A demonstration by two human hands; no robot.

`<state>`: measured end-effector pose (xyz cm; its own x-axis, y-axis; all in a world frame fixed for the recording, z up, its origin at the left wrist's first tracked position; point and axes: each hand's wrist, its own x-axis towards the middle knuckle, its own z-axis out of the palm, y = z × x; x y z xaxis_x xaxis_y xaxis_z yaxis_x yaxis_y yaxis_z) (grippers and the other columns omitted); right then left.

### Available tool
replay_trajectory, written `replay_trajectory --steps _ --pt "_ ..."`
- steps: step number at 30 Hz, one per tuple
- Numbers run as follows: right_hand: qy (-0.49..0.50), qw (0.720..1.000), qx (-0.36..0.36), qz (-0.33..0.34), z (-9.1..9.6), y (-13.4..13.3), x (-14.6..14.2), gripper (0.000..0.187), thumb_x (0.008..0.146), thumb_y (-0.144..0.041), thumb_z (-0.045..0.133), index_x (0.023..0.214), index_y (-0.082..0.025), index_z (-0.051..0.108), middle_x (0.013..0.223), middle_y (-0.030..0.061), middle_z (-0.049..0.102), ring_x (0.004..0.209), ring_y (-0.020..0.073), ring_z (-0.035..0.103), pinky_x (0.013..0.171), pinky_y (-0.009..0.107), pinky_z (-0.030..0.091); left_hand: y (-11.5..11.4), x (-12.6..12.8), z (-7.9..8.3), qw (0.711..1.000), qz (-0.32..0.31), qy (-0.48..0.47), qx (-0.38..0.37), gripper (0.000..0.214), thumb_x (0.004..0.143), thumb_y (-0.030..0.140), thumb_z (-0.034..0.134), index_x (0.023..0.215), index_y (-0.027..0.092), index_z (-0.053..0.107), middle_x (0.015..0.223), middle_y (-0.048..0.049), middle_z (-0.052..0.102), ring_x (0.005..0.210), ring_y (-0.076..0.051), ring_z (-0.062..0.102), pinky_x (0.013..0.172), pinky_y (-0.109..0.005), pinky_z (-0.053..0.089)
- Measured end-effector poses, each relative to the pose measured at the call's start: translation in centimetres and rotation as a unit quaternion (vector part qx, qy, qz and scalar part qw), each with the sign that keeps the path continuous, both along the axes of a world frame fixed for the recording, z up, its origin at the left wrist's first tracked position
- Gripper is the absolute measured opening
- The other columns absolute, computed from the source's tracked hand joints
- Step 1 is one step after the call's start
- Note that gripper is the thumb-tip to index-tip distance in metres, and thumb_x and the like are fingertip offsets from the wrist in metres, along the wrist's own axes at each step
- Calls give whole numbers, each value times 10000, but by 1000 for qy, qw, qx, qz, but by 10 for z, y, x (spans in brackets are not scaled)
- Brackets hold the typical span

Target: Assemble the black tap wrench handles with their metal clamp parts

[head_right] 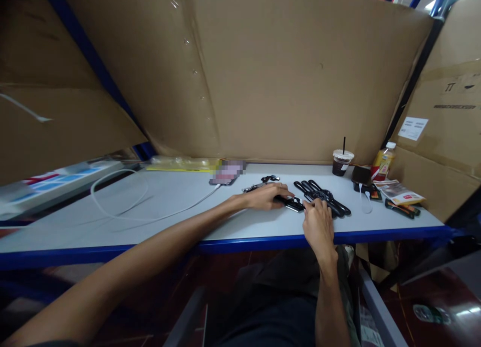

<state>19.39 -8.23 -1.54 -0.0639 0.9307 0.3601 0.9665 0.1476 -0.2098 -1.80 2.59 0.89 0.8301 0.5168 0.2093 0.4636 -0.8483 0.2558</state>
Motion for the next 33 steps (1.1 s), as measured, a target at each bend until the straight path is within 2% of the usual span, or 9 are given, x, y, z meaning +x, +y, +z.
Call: replay_trajectory --steps 3,6,11,16,25,33 --pt "-27 1000 -3 14 -2 1 3 473 990 -102 432 1399 -226 637 1201 104 642 1111 262 531 925 360 380 0 -2 5 998 -13 -12 -62 421 862 226 639 1282 240 670 1044 -50 683 922 -185 645 835 -309 495" --pt "-43 999 -17 17 0 1 3 521 972 -74 415 1435 -221 605 1199 113 626 1109 264 522 920 364 377 -1 -2 7 996 -8 -16 -83 418 866 279 669 1280 219 672 1009 -48 677 889 -178 636 812 -304 483" --pt "-52 998 -18 15 2 -1 1 552 968 -85 412 1482 -230 554 1183 122 611 1082 265 514 895 373 373 -3 0 6 997 10 -18 -78 430 861 295 707 1281 207 673 989 -45 679 869 -176 624 783 -297 460" --pt "-52 998 -18 21 2 -2 0 515 967 -96 420 1423 -250 603 1180 115 602 1094 262 508 905 368 365 -1 0 4 997 -3 -17 -71 334 879 272 709 1205 200 710 959 -40 672 864 -174 624 792 -296 448" --pt "-36 999 -18 17 3 -2 -1 494 985 -100 404 1408 -245 613 1191 106 614 1114 261 514 928 368 363 -2 1 3 998 -4 -21 -63 305 887 289 703 1179 201 712 958 -46 684 851 -176 630 787 -300 455" --pt "8 1000 -8 11 0 1 0 356 1002 -143 431 1237 -199 692 1177 103 653 1135 256 530 939 361 377 -7 0 5 1000 22 2 -6 237 901 282 671 1115 190 714 1038 -69 711 944 -207 653 833 -323 476"
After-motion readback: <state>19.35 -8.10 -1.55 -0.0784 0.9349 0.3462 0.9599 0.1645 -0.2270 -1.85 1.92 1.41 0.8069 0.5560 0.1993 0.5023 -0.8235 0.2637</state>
